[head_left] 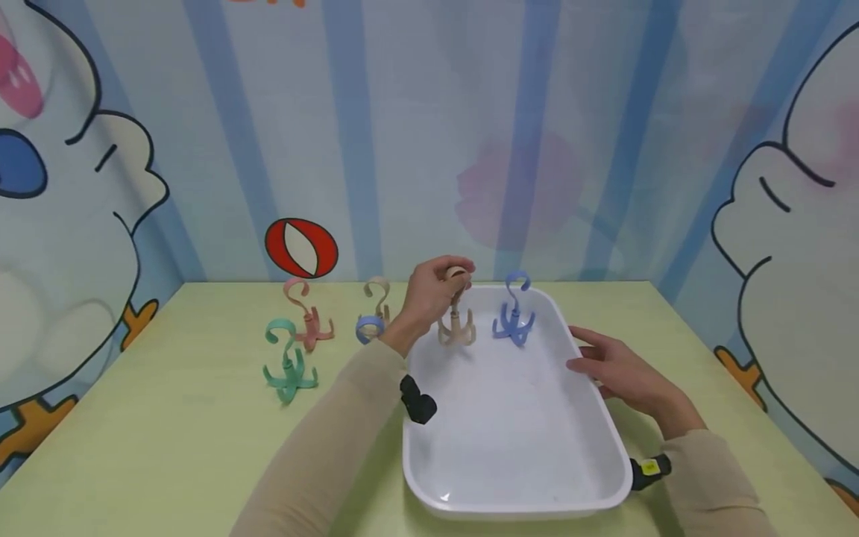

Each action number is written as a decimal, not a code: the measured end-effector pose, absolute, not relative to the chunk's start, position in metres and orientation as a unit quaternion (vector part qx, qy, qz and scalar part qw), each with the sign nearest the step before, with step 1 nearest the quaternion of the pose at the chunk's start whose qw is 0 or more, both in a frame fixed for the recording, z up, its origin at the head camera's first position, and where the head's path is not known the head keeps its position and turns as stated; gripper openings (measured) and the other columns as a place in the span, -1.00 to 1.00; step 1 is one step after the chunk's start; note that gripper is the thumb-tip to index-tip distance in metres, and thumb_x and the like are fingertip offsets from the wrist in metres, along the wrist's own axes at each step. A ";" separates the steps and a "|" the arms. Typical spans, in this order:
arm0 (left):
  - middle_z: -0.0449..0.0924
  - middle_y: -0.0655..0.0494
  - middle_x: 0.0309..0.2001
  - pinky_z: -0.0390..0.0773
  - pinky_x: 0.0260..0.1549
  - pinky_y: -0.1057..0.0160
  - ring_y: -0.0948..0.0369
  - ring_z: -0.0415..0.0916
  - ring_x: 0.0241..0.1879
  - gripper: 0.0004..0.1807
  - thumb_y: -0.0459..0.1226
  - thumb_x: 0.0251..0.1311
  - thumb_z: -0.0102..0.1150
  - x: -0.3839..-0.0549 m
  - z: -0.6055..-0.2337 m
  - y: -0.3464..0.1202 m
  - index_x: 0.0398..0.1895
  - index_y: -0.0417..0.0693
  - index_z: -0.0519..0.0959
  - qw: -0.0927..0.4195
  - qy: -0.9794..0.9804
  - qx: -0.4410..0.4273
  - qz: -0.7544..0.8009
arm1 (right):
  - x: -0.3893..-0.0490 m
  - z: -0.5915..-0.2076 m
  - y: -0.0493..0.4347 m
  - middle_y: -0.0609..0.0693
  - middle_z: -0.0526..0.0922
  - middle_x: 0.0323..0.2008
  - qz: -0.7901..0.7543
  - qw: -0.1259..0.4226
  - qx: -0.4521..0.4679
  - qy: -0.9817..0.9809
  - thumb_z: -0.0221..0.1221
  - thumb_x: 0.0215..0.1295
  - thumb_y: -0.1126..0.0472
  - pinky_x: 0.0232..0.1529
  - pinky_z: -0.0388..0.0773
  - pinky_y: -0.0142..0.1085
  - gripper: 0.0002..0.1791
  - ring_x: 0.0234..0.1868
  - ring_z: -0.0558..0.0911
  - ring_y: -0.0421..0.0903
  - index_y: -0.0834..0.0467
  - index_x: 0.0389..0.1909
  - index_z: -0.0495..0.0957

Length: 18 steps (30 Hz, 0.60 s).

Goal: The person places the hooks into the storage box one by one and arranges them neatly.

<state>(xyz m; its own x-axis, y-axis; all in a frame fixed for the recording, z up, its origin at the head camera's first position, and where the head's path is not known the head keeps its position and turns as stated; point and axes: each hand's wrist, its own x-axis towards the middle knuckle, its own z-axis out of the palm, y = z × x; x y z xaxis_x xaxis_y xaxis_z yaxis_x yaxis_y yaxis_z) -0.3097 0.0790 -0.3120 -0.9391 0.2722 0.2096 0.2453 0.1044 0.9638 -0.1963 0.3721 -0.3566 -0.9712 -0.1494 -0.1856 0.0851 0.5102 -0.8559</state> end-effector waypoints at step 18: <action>0.69 -0.04 0.23 0.66 0.17 0.02 0.01 0.63 0.23 -0.77 -0.34 0.50 0.22 -0.326 -0.328 0.085 0.10 -0.03 0.74 0.000 0.758 0.150 0.635 | -0.197 -0.357 0.375 0.43 0.36 0.50 -0.522 0.119 -0.028 0.844 0.16 0.59 0.13 -0.08 0.80 -0.01 -0.14 0.10 0.76 0.10 0.15 0.72 -0.08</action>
<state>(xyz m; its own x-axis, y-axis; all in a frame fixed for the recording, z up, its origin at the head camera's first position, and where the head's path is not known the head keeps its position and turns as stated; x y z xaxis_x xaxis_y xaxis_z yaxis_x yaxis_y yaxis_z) -0.3255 0.0847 -0.3276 -0.9549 0.2280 0.1903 0.2271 0.1477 0.9626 -0.1970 0.3747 -0.3575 -0.9700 -0.1716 -0.1722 0.0773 0.4537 -0.8878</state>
